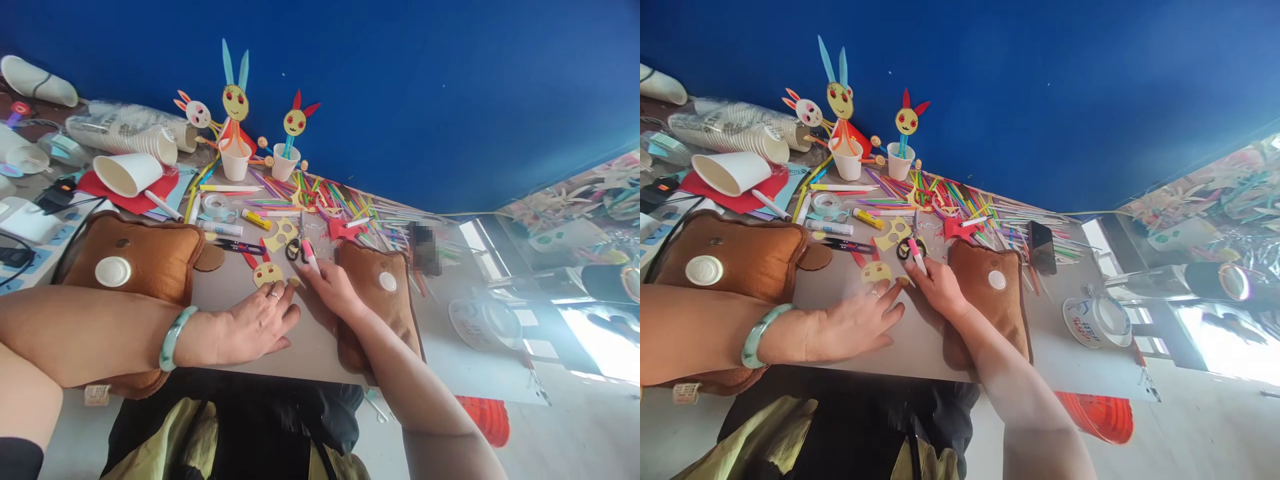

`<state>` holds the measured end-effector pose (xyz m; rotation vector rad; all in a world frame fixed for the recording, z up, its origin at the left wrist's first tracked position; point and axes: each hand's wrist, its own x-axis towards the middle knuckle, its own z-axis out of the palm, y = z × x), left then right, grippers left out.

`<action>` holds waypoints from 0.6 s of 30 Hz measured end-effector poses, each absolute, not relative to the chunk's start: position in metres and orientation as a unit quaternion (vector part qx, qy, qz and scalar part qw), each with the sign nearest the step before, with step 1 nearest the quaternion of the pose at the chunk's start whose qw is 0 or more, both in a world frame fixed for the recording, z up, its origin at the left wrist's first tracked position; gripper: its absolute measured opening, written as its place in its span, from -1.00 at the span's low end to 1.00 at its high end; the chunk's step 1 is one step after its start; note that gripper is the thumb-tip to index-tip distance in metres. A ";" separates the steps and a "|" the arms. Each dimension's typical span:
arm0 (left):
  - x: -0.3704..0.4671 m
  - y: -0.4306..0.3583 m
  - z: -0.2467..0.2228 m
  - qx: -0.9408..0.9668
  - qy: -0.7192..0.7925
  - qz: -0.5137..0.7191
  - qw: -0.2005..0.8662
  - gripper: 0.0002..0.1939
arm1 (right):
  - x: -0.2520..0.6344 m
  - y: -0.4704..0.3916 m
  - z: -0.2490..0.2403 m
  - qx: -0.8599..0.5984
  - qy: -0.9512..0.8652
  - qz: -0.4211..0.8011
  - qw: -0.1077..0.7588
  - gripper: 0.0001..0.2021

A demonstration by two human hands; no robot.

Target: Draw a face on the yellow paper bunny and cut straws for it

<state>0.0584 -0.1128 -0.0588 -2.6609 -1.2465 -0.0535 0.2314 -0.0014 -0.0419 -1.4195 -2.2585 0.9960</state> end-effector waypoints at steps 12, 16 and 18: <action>0.058 -0.111 -0.056 -0.905 -0.416 -0.015 0.093 -0.44 | 0.233 -0.004 -0.042 -0.482 -0.778 0.335 0.225 -0.65; 0.058 -0.110 -0.056 -0.904 -0.416 -0.014 0.096 -0.44 | 0.235 -0.004 -0.044 -0.492 -0.810 0.230 0.222 -0.59; 0.058 -0.110 -0.055 -0.906 -0.411 -0.016 0.102 -0.43 | 0.236 -0.001 -0.045 -0.491 -0.825 0.183 0.210 -0.48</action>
